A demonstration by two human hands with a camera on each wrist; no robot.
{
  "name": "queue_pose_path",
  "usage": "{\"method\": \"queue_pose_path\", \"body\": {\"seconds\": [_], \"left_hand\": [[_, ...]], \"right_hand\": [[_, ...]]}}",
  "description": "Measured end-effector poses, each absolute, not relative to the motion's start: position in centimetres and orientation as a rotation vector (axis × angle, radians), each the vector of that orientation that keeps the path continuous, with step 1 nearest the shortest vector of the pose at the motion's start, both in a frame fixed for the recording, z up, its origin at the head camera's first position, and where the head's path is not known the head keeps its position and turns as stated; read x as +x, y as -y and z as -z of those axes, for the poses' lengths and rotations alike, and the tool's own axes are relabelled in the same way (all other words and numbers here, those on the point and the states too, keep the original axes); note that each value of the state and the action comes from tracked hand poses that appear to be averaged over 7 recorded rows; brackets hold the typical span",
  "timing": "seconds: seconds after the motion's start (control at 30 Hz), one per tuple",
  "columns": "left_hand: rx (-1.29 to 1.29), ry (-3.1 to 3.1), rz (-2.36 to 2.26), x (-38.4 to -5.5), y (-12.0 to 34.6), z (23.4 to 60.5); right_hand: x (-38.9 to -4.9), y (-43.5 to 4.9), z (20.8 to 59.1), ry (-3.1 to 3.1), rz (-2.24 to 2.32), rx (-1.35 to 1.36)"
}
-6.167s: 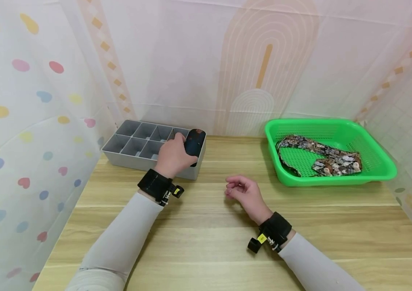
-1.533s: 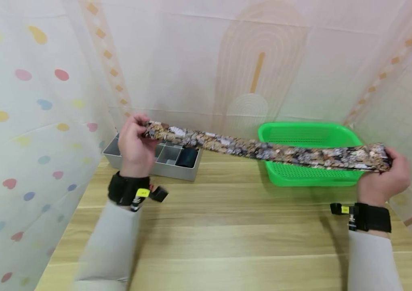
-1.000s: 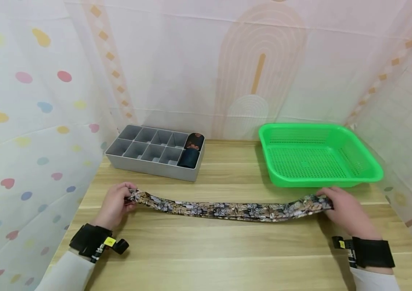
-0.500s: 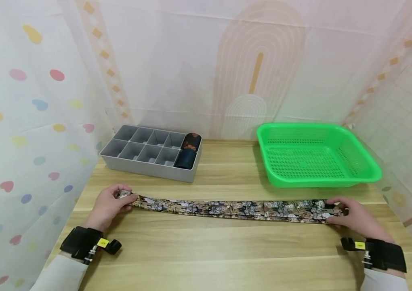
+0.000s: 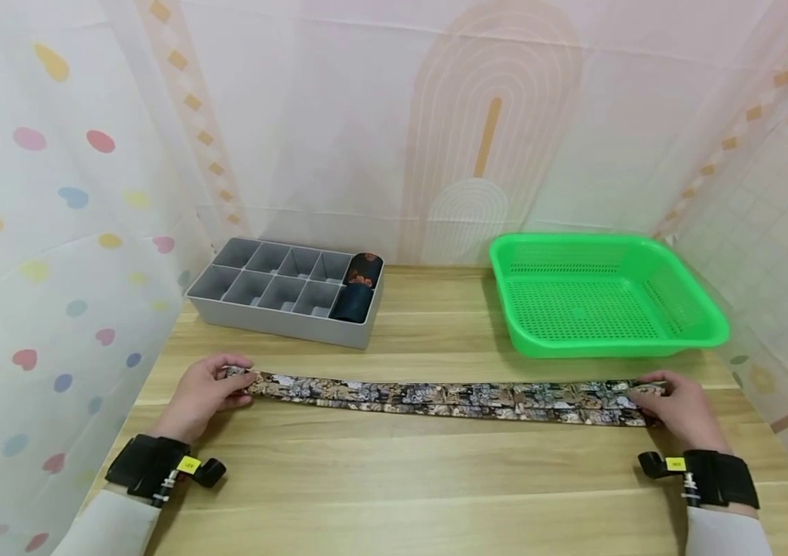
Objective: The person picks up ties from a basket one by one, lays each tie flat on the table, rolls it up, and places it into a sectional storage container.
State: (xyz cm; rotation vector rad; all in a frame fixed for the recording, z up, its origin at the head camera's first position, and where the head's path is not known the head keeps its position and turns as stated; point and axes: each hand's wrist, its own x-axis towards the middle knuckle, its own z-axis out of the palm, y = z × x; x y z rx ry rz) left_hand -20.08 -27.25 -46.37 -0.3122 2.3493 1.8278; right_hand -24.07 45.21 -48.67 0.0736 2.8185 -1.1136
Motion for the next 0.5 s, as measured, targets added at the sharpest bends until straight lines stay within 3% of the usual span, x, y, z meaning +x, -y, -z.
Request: {"method": "queue_pose_path", "body": {"seconds": [0.2,0.5], "left_hand": [[-0.136,-2.306,-1.768,-20.1,27.0,46.5],[-0.185,-2.384,-1.674,-20.0,26.5,46.6]], "right_hand": [[-24.1,-47.1,48.4,-2.900,1.078,0.106],[-23.8,-48.9,48.8,-2.915,1.073,0.172]]}}
